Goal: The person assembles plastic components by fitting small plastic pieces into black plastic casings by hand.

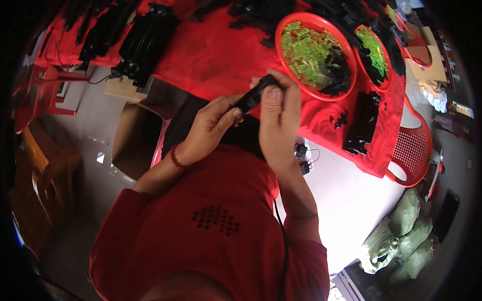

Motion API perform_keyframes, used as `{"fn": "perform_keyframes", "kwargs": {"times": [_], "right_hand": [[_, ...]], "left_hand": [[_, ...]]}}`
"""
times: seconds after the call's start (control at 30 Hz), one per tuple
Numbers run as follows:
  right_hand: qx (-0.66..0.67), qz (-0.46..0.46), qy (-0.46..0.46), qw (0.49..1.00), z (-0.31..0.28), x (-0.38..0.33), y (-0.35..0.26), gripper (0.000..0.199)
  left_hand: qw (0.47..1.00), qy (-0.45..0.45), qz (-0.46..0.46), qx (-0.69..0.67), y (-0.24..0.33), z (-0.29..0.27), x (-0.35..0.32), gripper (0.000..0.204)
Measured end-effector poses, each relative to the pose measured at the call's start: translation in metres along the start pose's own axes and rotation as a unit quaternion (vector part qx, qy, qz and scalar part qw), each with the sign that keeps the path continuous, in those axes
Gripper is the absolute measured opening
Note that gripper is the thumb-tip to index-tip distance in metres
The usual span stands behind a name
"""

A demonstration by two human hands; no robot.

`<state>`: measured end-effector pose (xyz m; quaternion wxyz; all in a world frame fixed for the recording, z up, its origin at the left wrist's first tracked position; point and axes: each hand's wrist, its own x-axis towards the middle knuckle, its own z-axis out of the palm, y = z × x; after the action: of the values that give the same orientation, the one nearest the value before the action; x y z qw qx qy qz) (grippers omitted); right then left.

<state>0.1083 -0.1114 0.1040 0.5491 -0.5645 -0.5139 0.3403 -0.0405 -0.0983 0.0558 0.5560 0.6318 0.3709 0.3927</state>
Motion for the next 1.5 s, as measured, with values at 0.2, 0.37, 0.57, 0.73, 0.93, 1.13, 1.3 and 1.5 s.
{"fn": "perform_keyframes", "kwargs": {"times": [0.2, 0.37, 0.57, 0.73, 0.93, 1.13, 1.3, 1.5], "right_hand": [[-0.045, -0.030, 0.012, 0.998, 0.000, -0.011, 0.005, 0.036], [-0.062, -0.010, 0.026, 0.998, -0.006, -0.010, 0.010, 0.038], [-0.071, -0.004, 0.042, 0.997, -0.006, -0.007, 0.010, 0.038], [-0.075, -0.027, 0.058, 0.995, -0.005, -0.008, 0.010, 0.037], [-0.107, -0.034, 0.053, 0.992, -0.001, -0.012, 0.014, 0.035], [-0.220, -0.121, 0.039, 0.967, -0.006, -0.022, 0.022, 0.033], [-0.301, -0.137, 0.032, 0.943, -0.008, -0.023, 0.011, 0.032], [-0.211, -0.051, 0.062, 0.974, -0.012, -0.010, 0.022, 0.032]], "left_hand": [[0.976, -0.013, -0.100, -0.195, -0.006, 0.002, -0.004, 0.034], [0.958, -0.048, -0.130, -0.250, -0.003, 0.000, -0.003, 0.036], [0.989, -0.025, -0.132, -0.053, 0.003, -0.005, -0.002, 0.029], [0.989, 0.000, -0.091, -0.113, 0.000, 0.004, 0.001, 0.027], [0.999, 0.043, -0.020, -0.025, -0.005, 0.004, -0.002, 0.022], [0.980, 0.041, -0.097, -0.168, -0.005, 0.004, -0.008, 0.019], [0.974, -0.018, -0.123, -0.187, -0.016, 0.004, -0.009, 0.018], [0.975, -0.041, -0.125, -0.177, -0.001, 0.001, 0.003, 0.026]]}}
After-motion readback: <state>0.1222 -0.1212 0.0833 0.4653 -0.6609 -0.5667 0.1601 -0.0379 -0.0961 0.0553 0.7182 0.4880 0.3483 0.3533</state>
